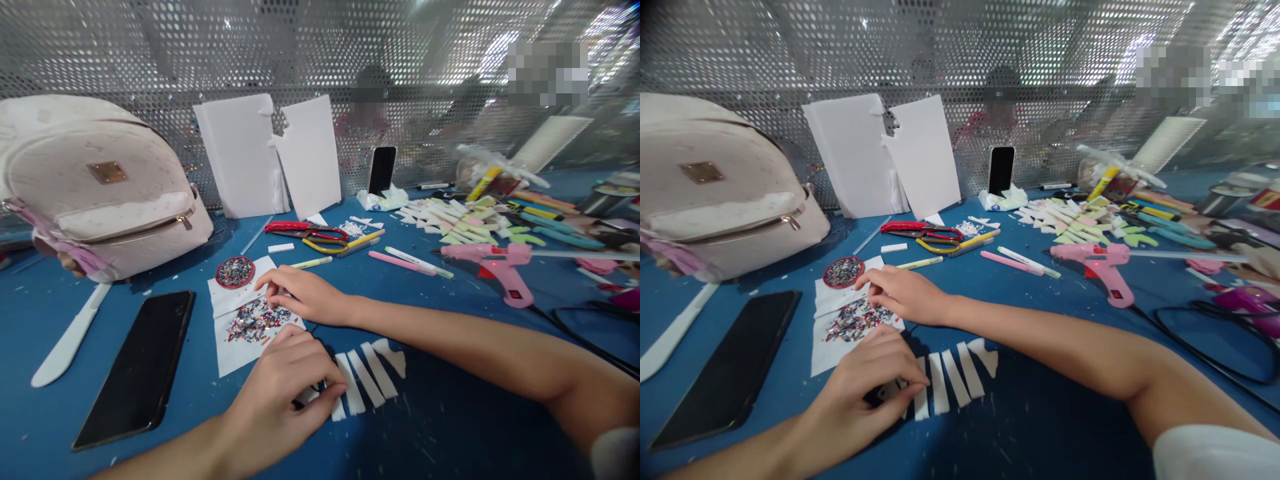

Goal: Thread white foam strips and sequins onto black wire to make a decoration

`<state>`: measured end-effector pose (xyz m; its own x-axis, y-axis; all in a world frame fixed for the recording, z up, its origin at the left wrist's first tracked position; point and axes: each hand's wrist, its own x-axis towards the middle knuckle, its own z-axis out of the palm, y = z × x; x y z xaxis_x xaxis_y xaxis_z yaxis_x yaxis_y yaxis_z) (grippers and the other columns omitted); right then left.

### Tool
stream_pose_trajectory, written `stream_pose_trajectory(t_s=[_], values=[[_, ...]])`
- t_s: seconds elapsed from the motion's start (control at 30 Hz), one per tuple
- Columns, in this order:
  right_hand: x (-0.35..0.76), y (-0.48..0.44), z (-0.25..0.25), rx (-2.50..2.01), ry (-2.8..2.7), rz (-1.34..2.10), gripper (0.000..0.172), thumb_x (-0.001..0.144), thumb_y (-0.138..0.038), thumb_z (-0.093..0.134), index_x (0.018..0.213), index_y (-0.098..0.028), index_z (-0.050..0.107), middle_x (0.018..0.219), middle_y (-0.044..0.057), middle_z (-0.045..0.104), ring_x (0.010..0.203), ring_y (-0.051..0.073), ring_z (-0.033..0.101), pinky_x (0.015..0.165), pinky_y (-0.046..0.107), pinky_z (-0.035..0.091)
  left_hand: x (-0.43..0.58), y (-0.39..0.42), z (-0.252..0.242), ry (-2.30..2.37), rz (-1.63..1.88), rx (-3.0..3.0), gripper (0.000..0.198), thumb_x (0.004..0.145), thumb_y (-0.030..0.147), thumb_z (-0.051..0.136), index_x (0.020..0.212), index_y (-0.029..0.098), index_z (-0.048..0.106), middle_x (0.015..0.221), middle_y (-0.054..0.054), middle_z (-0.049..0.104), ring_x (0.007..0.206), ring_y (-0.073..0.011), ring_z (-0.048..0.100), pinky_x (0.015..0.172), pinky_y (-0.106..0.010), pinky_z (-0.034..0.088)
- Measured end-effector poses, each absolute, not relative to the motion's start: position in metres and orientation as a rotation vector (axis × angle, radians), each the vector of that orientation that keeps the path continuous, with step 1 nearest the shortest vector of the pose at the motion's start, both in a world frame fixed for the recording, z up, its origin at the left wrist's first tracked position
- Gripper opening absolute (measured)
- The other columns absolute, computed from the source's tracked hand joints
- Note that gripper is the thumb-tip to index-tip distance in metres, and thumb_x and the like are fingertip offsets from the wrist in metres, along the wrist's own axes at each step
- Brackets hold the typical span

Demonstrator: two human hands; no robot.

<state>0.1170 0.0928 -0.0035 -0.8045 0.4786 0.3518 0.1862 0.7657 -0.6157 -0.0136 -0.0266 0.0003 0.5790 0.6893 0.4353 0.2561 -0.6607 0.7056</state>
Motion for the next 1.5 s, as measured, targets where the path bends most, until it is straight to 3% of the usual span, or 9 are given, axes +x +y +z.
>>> stream_pose_trajectory(t_s=[0.23,0.7,0.93,1.07,1.3,1.5], values=[[0.118,0.093,-0.004,-0.496,-2.536,0.734,0.028,0.093,-0.016,0.062,0.120,-0.019,0.054,0.095,0.001,0.070,0.098,0.019,0.055,0.084,0.030,0.041,-0.014,-0.027,0.001,0.761,0.959,2.227,0.015,0.093,0.011,0.055,0.083,0.018,0.065,0.073,0.000,0.065,0.071,-0.0140,0.057,0.073,-0.031,0.039],[0.121,0.097,0.000,-0.431,-2.603,0.696,0.027,0.094,-0.015,0.060,0.121,-0.020,0.054,0.096,0.001,0.070,0.095,0.019,0.055,0.083,0.030,0.040,-0.014,-0.027,0.001,0.742,0.971,2.245,0.015,0.093,0.011,0.055,0.084,0.018,0.064,0.074,0.000,0.067,0.070,-0.0137,0.057,0.074,-0.032,0.040],[0.118,0.092,0.008,-0.520,-2.745,0.482,0.026,0.095,-0.014,0.056,0.120,-0.020,0.057,0.092,0.004,0.066,0.089,0.019,0.054,0.070,0.028,0.036,-0.014,-0.029,-0.001,0.735,0.963,2.245,0.014,0.093,0.013,0.055,0.084,0.019,0.064,0.074,0.001,0.066,0.070,-0.0136,0.057,0.076,-0.032,0.040],[0.118,0.089,0.009,-0.550,-2.764,0.416,0.027,0.096,-0.015,0.053,0.122,-0.020,0.056,0.094,0.006,0.063,0.088,0.019,0.053,0.069,0.028,0.037,-0.014,-0.029,-0.001,0.744,0.954,2.244,0.013,0.093,0.013,0.055,0.085,0.019,0.063,0.074,0.000,0.067,0.071,-0.0139,0.057,0.077,-0.032,0.040],[0.120,0.087,0.011,-0.503,-2.725,0.598,0.024,0.096,-0.011,0.050,0.118,-0.019,0.054,0.093,0.005,0.065,0.090,0.019,0.052,0.075,0.029,0.039,-0.015,-0.029,-0.001,0.737,0.960,2.253,0.013,0.093,0.013,0.055,0.086,0.020,0.064,0.076,0.000,0.068,0.071,-0.0142,0.058,0.079,-0.033,0.041],[0.121,0.088,0.016,-0.502,-2.608,0.802,0.031,0.091,-0.006,0.052,0.120,-0.017,0.052,0.092,0.003,0.063,0.085,0.015,0.056,0.076,0.027,0.042,-0.015,-0.028,-0.002,0.733,0.970,2.260,0.013,0.093,0.012,0.055,0.086,0.019,0.064,0.075,0.000,0.068,0.071,-0.0139,0.057,0.078,-0.032,0.041]])
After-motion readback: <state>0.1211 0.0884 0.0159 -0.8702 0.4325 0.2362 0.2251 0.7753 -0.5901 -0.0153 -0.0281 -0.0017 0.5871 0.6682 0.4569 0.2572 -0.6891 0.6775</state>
